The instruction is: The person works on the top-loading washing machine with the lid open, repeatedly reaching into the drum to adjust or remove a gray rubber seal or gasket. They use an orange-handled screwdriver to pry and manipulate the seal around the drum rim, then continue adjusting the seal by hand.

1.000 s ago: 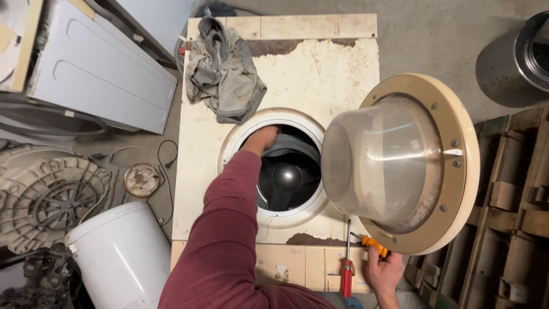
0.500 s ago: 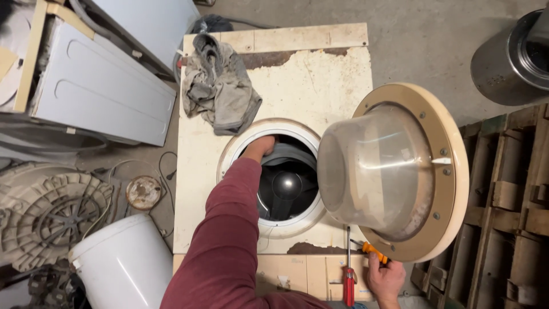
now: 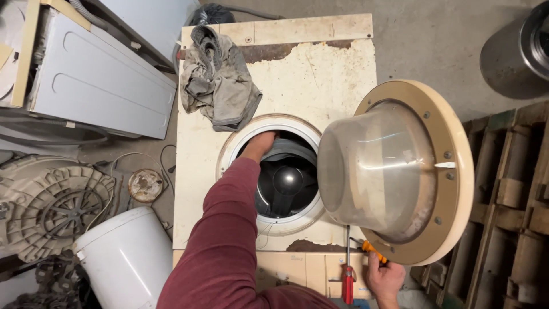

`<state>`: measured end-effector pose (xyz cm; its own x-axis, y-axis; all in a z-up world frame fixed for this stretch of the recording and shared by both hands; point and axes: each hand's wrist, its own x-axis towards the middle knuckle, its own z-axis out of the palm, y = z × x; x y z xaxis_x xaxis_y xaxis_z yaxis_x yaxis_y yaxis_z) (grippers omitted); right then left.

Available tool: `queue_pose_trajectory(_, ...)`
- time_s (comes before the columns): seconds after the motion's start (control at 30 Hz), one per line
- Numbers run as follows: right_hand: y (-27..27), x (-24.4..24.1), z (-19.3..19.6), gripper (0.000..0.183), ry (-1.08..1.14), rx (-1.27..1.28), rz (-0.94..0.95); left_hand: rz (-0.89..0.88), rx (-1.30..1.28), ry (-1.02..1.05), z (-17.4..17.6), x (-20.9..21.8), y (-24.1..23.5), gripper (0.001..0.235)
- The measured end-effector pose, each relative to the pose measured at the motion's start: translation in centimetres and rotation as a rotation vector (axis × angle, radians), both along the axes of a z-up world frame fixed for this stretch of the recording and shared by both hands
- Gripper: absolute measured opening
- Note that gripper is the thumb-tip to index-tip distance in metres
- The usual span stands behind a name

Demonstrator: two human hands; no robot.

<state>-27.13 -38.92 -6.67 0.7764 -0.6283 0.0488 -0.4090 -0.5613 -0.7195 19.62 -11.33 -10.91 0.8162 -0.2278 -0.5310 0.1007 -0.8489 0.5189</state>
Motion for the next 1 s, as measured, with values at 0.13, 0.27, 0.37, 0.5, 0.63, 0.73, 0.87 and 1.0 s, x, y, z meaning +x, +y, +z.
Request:
queue_pose_trajectory(0.13, 0.4, -0.2, -0.1, 0.027, -0.003, 0.039, -0.032, -0.049, -0.069, -0.385, -13.8, 2.7, 2.8, 0.043)
queue_pose_trajectory(0.27, 0.4, -0.5, -0.1, 0.032, -0.052, 0.069, -0.041, 0.015, 0.118, -0.386, -10.9, 1.6, 2.9, 0.042)
queue_pose_trajectory(0.37, 0.5, -0.8, -0.8, 0.035, -0.067, 0.04, -0.043, 0.262, -0.035, -0.008, -6.9, 1.9, 2.3, 0.04)
queue_pose_trajectory(0.5, -0.5, -0.8, -2.5, 0.03, 0.098, 0.018, -0.039, 0.382, -0.233, -0.021, -8.1, 2.0, 3.2, 0.039)
queue_pose_trajectory(0.63, 0.0, -0.5, -0.8, 0.03, 0.062, 0.053, -0.032, 0.386, -0.332, -0.126, -8.3, -0.4, 3.8, 0.043)
queue_pose_trajectory(0.73, 0.4, 0.1, 0.0, 0.037, -0.075, 0.04, -0.013, 0.451, -0.243, -0.269, -7.1, -3.3, 4.7, 0.04)
queue_pose_trajectory(0.87, 0.4, -0.2, -0.1, 0.037, -0.039, 0.069, -0.027, 0.419, 0.106, -0.349, -5.0, -8.0, 5.5, 0.049)
queue_pose_trajectory(1.0, 0.2, -0.1, 0.0, 0.041, -0.01, 0.078, -0.039, 0.467, 0.101, -0.267, -2.5, -10.9, 5.5, 0.066)
